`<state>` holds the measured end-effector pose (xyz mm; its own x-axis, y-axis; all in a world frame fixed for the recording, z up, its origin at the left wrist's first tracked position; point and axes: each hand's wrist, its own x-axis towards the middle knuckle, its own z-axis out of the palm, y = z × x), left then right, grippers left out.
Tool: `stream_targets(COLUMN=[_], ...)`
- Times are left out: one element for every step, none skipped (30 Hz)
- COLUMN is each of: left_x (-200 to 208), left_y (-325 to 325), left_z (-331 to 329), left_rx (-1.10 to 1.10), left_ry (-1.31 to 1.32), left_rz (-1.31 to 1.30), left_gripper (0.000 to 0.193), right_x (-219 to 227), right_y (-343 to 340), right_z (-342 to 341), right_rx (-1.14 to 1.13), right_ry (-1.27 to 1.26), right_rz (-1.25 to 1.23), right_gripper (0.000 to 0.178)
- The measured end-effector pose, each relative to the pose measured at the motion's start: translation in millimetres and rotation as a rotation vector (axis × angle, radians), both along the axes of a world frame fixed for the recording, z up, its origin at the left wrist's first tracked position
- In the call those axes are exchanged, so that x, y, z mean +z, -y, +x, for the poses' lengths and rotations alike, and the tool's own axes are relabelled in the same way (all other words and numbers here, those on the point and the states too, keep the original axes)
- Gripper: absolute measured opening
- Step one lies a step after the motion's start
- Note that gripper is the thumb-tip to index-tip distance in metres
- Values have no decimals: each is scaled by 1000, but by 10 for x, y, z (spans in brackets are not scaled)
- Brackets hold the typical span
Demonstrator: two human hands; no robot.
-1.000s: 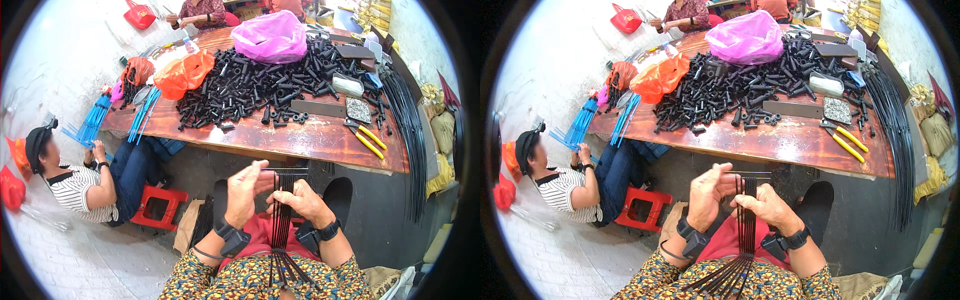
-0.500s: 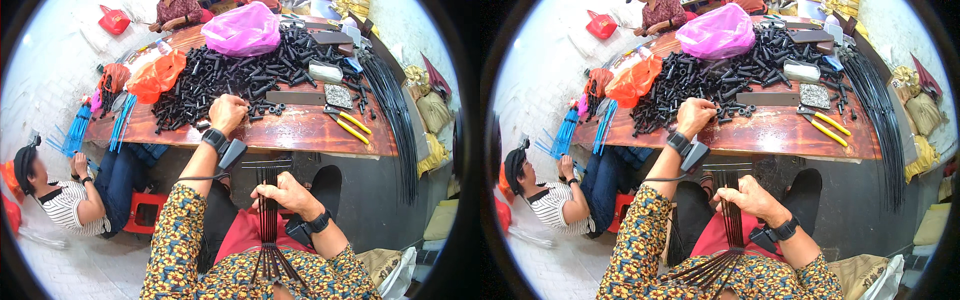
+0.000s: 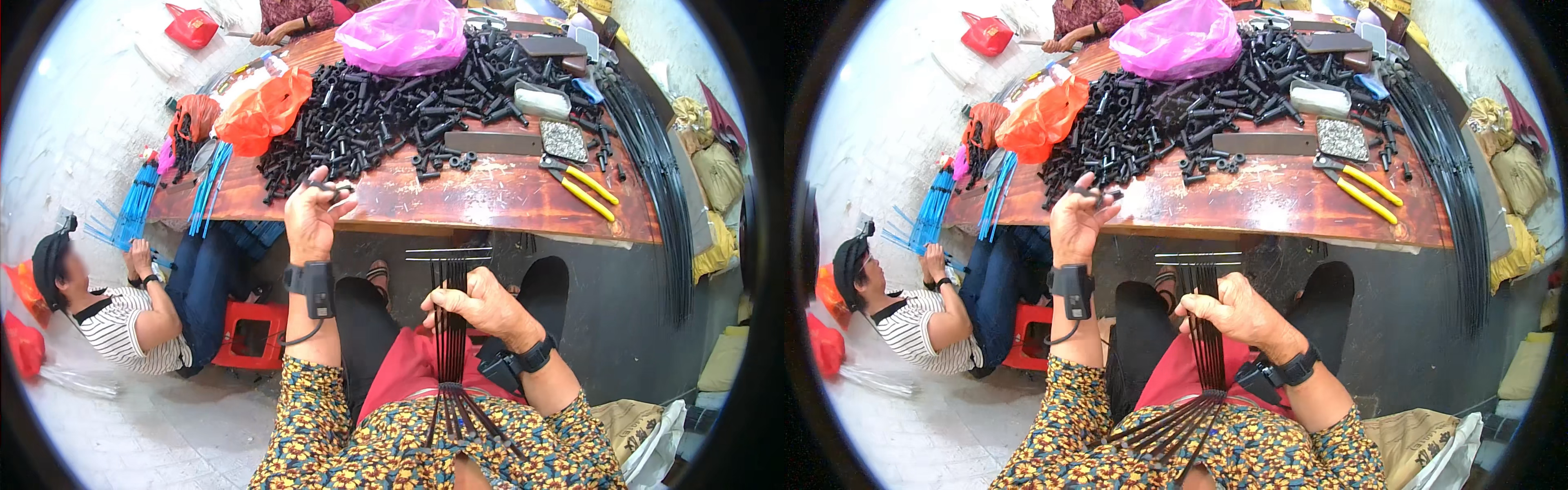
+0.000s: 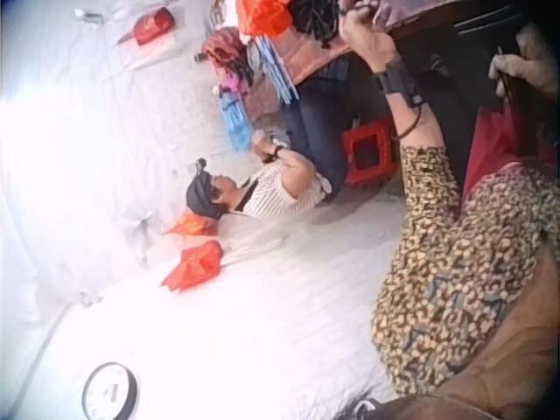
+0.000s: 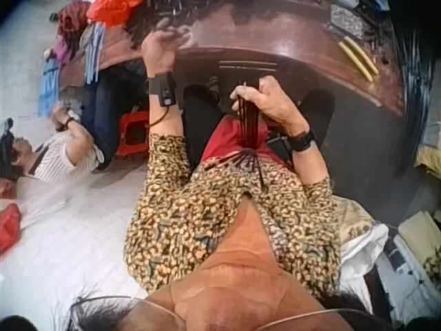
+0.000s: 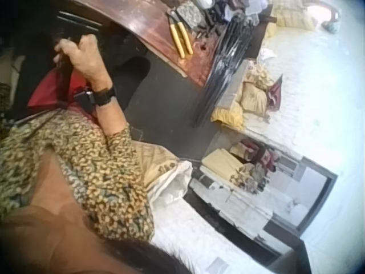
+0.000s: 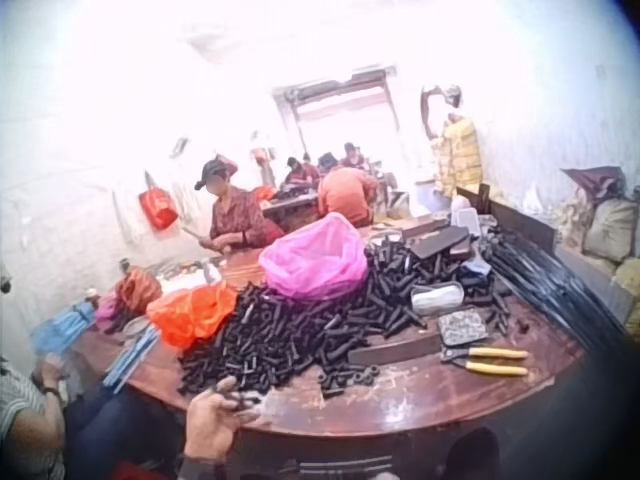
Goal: The recorder is assembling umbrella rib components, inserting thin rods into a center cap and securing them with pliers.
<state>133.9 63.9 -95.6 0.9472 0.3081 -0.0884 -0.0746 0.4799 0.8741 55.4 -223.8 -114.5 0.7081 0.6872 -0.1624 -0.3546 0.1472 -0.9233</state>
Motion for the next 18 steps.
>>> stream_targets(left_x=[-67,-77,-92,-116,-112,-104,-88,-73,-146,-228,-228,-244,-261,-250,-232,-220,-209,-195], left_y=[-133,-181,-185,-208,-189,-166,-135,-156,-186,-216,-220,-214,-208,-187,-168,-139,-108,-82], left_z=[-43,-55,-72,-58,-62,-55,-9,22,85,146,203,214,207,235,272,306,312,323], left_rx=[-21,-45,22,24,67,107,123,116,132,146,185,179,238,301,232,189,166,144], left_ry=[-32,-61,-138,-140,-117,-93,-132,-168,-80,12,-81,-75,-99,-115,-233,-209,-180,-150], left_rz=[-54,-110,-88,-81,73,228,386,605,798,989,1232,1231,1536,1842,1777,1830,1841,1853], left_gripper=[42,41,30,30,22,14,5,4,3,3,13,13,16,19,21,21,20,20], right_x=[42,32,17,7,0,-4,-7,16,28,46,58,66,71,62,36,28,29,28], right_y=[-7,-14,-16,-18,-16,-18,-18,-17,-24,-38,-36,-34,-36,-38,-38,-35,-23,-12], right_z=[-20,-12,-2,7,2,5,18,6,-5,-15,-16,-21,-28,-16,-29,-13,-16,-16], right_rx=[-3,1,9,14,13,13,10,11,12,17,13,5,23,36,25,13,24,35], right_ry=[-11,-15,0,17,10,6,4,3,1,15,29,30,38,49,35,44,33,23], right_rz=[10,17,2,-13,-26,-22,-18,-14,-14,-8,-4,-5,-15,-24,-26,-24,-25,-26], right_gripper=[28,28,29,29,29,29,28,28,28,28,27,27,27,27,27,27,26,25])
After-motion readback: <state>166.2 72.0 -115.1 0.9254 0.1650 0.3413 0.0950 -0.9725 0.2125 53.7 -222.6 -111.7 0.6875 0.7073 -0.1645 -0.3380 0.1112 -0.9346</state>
